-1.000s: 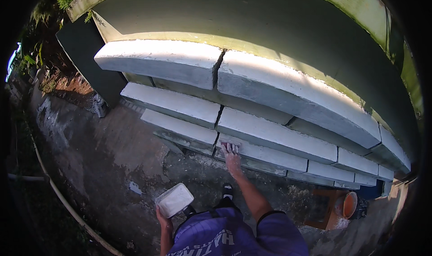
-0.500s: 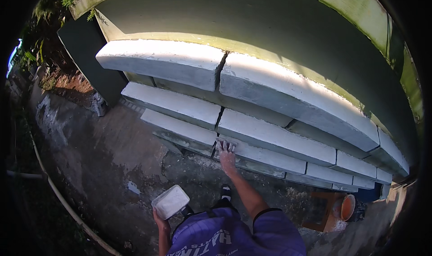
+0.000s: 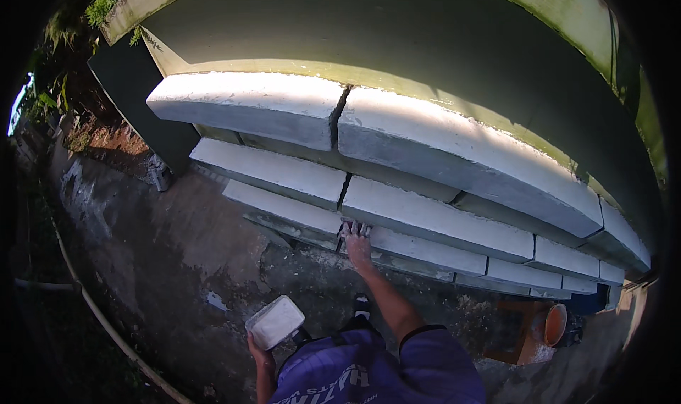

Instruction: Applying a white joint filler or putty to the cracks between concrete blocks using a hand scraper.

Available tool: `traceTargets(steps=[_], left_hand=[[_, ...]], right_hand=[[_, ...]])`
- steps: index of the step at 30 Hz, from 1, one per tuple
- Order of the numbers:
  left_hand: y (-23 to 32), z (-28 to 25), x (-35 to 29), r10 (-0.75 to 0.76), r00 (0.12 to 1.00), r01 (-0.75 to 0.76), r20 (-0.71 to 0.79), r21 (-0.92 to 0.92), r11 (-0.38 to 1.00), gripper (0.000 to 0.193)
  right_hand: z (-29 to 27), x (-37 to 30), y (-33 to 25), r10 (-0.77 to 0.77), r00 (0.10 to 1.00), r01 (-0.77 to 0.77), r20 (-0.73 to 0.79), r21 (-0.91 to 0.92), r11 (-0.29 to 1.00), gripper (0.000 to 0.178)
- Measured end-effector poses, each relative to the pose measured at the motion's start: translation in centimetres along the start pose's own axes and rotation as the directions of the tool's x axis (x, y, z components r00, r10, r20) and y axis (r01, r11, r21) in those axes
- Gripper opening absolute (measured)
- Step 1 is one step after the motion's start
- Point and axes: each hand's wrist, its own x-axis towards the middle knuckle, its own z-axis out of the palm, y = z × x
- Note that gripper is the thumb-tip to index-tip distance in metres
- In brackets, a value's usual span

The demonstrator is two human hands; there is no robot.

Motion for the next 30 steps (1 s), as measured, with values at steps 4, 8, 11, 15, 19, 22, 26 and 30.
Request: traceTargets(steps=[4,8,11,15,19,22,26,30], left_hand=[[0.2,0.6,0.0,-0.003,0.999,0.001,0.044,0.036,0.999,0.061],[0.8,0.7,-0.6,0.027,0.999,-0.027,0.021,0.014,1.0,0.059],[0.6,0.3,-0.4,0.023,1.0,-0.023,0.006,-0.011,1.0,0.059],[0.9,0.8,-0.2,-0.005,1.0,0.005,0.024,0.023,1.0,0.059],[1.0,0.6,0.1,-0.012,1.0,0.011,0.017,0.039,0.999,0.059],[0.8,0.2,0.1,-0.01,0.999,0.009,0.042,0.022,1.0,0.059],[1.2,0.9,0.0,-0.019,0.999,0.019,0.038,0.008,1.0,0.059],[1.6,1.2,-0.2,-0.04,0.997,0.037,0.061,0.059,0.998,0.06]], right_hand=[[1.8,-2.1,-0.4,0.026,0.997,-0.02,0.076,-0.073,0.997,0.043],[-0.6,-5.1,-1.7,-0.033,0.985,0.008,0.17,0.145,0.989,0.044],[-0.2,-4.7,1.9,-0.009,0.999,0.012,-0.04,0.063,0.998,0.047],[2.1,-4.3,6.4,0.192,0.962,-0.195,0.193,-0.004,0.981,0.049],[1.7,-7.7,3.9,0.045,0.985,-0.033,0.164,-0.078,0.996,0.047],[-1.2,-9.5,1.1,0.03,0.981,-0.049,0.191,0.095,0.994,0.049],[-1.1,-7.6,2.7,0.029,0.998,-0.035,0.059,0.112,0.993,0.051],[0.3,-5.5,5.3,0.141,0.989,-0.141,0.051,-0.021,0.99,0.05]])
